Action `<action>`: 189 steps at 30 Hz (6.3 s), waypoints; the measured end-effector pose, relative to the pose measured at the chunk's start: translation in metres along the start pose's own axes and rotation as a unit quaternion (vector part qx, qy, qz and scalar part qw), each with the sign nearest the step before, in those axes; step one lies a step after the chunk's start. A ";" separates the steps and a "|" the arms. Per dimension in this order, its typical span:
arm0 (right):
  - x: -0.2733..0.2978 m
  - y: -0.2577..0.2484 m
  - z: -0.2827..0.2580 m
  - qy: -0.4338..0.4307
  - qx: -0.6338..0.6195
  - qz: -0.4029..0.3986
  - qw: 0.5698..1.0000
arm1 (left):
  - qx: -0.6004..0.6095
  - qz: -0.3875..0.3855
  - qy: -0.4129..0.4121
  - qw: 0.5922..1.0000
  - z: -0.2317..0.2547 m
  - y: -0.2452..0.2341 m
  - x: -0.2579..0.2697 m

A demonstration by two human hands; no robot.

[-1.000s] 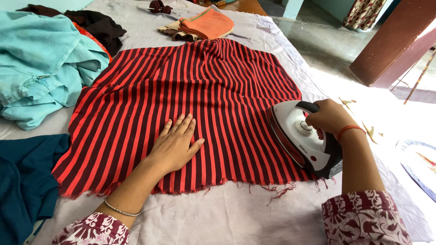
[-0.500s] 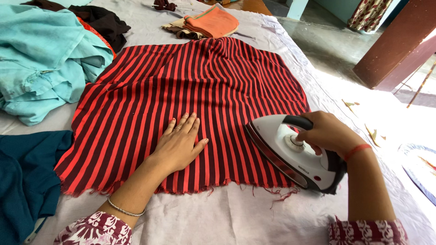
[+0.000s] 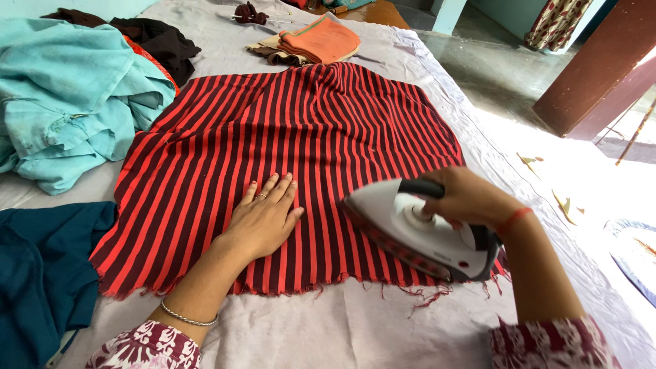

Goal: The person irons a red and black striped garment laid out on a bed. They use an electric iron to smooth the fabric, repeatedly moving the iron across different sections and occasionally adjusting the garment with their hands.

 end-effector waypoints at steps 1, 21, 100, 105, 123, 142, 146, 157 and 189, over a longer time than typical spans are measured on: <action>0.004 0.005 -0.005 -0.012 0.007 -0.011 1.000 | -0.006 -0.010 -0.009 1.000 -0.004 0.000 0.000; 0.021 0.056 -0.125 -0.303 0.097 -0.087 0.944 | 0.030 0.062 -0.035 0.997 -0.069 -0.027 0.010; -0.019 0.092 -0.217 -0.290 0.110 -0.022 0.950 | 0.553 0.380 -0.108 0.734 -0.164 -0.080 0.117; -0.034 0.112 -0.257 -0.364 0.100 -0.002 0.926 | 0.535 0.412 -0.073 0.734 -0.161 -0.089 0.123; -0.055 0.107 -0.273 -0.250 0.068 -0.025 0.966 | 0.270 0.393 -0.109 0.872 -0.150 -0.085 0.121; -0.092 0.109 -0.284 -0.244 0.048 -0.004 0.969 | -0.003 0.306 -0.109 0.946 -0.142 -0.057 0.112; -0.081 0.093 -0.259 -0.224 0.053 -0.008 0.973 | -0.065 0.205 -0.097 0.972 -0.141 -0.031 0.103; -0.110 0.113 -0.313 -0.292 0.047 0.008 0.955 | -0.101 0.187 -0.091 0.973 -0.135 -0.031 0.103; -0.091 0.060 -0.190 -0.151 0.061 0.015 0.987 | -0.089 0.205 -0.111 0.968 -0.138 -0.032 0.104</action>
Point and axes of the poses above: each hand's wrist, its own x-axis away from the middle knuckle, its own y-axis out of the palm, z = x × y, the point moved 7 cm from there along -x, towards the middle knuckle, and after that the axes turned 1 degree about -x, right-handed, at the moved point
